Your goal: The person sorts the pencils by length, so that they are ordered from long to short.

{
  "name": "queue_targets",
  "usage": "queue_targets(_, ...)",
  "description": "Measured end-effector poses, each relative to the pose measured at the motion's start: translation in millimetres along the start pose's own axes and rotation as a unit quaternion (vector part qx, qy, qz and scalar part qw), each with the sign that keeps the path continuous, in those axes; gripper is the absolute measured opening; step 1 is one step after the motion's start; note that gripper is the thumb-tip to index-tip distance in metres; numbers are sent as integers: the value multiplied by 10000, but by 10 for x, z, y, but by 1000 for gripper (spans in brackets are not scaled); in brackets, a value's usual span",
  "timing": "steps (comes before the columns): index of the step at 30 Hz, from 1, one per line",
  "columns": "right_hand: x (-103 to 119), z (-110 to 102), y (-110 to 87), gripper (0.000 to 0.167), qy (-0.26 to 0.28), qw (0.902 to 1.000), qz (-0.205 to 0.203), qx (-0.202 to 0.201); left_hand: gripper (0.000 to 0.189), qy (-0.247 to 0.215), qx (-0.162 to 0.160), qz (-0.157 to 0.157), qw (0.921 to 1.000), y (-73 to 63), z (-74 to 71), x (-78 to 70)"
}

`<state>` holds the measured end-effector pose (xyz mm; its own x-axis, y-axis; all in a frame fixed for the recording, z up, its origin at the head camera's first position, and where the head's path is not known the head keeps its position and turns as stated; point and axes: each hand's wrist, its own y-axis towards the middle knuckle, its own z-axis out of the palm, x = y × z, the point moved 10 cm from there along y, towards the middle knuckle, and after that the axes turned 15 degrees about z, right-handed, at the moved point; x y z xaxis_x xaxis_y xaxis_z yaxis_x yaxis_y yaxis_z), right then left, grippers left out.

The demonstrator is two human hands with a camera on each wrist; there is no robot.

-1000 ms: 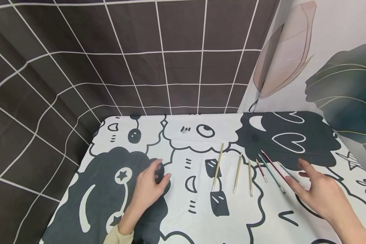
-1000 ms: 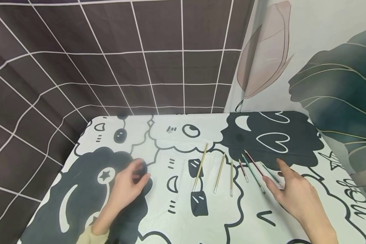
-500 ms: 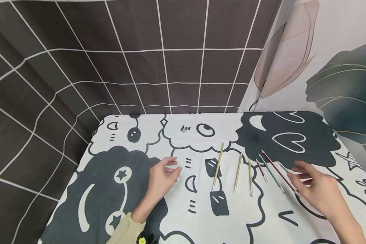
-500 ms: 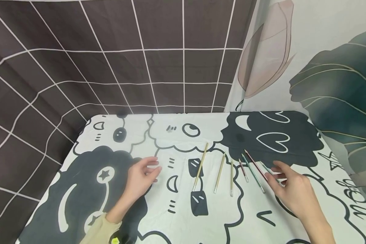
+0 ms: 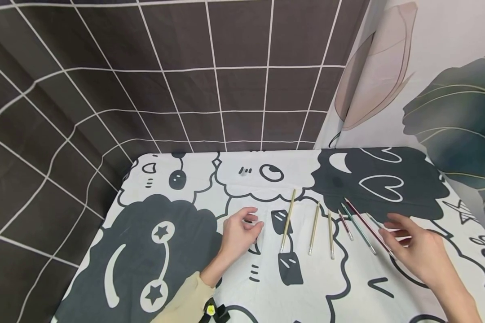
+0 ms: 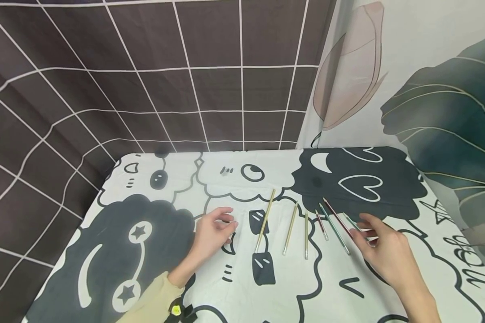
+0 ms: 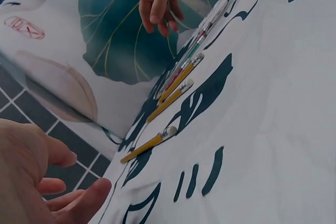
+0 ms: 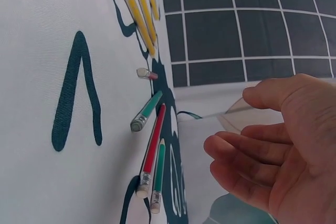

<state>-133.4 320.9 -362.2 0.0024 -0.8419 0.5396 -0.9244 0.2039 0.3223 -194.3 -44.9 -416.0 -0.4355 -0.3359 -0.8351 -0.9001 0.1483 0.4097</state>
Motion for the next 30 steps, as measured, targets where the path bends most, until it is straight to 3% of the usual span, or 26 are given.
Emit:
queue_targets(5, 5, 20, -15, 40, -21, 10000, 23, 63, 31, -62, 91, -126, 9999, 57, 136, 4)
queue_targets(12, 15, 10, -26, 41, 91, 9999, -58, 76, 33, 270, 285, -12, 9992, 114, 264, 1)
queue_targets(18, 32, 14, -18, 41, 69, 9999, -111, 65, 34, 118, 343, -226, 9991, 130, 349, 23)
queue_targets(26, 15, 74, 17, 37, 151, 9997, -111, 141, 39, 925, 593, -165, 9938, 150, 449, 15)
queue_targets(30, -52, 83, 33, 33, 198, 9998, 53, 87, 40, 957, 670, 15, 9932, 173, 524, -13)
